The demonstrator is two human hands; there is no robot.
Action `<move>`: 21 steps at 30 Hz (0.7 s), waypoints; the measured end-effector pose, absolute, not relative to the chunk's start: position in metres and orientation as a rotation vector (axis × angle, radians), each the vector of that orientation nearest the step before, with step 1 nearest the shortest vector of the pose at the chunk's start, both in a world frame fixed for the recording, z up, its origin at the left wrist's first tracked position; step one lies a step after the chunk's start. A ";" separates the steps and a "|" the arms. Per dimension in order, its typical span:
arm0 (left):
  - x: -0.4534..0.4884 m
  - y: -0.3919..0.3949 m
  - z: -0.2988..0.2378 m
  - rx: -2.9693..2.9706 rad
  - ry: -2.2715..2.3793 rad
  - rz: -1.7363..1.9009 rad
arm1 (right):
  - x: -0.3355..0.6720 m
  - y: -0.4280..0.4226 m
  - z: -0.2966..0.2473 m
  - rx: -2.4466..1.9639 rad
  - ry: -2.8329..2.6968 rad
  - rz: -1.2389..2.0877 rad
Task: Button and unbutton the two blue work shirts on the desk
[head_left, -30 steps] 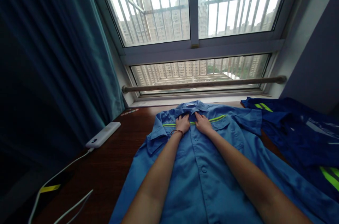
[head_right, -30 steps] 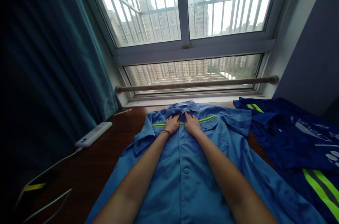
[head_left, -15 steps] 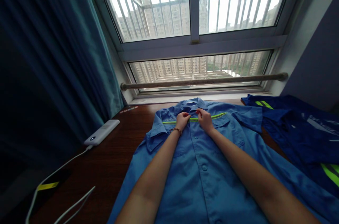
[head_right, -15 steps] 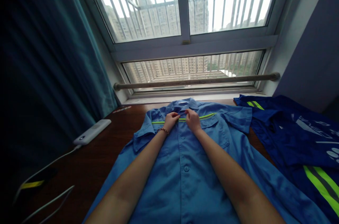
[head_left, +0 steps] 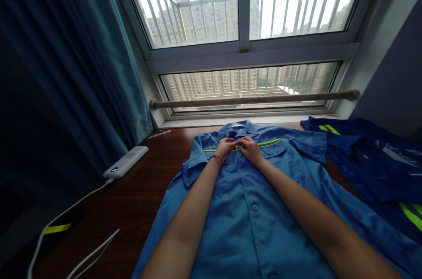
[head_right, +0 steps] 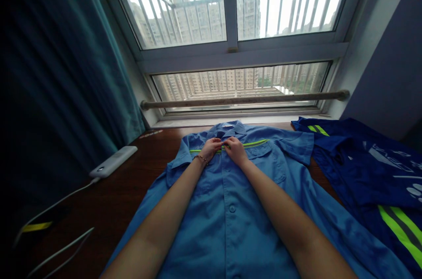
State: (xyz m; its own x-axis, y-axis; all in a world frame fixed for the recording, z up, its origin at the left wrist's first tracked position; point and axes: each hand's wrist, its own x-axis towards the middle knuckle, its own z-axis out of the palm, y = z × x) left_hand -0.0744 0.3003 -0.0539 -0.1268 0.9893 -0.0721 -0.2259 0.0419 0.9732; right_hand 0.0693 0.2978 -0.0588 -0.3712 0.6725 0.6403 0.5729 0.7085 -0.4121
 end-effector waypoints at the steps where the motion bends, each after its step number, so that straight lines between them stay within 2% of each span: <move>1: -0.074 0.300 -0.054 0.923 1.159 1.365 | 0.069 0.297 -0.058 -0.944 -2.086 0.148; 21: -0.081 0.297 -0.053 0.940 1.086 1.333 | 0.074 0.292 -0.055 -1.058 -2.256 -0.041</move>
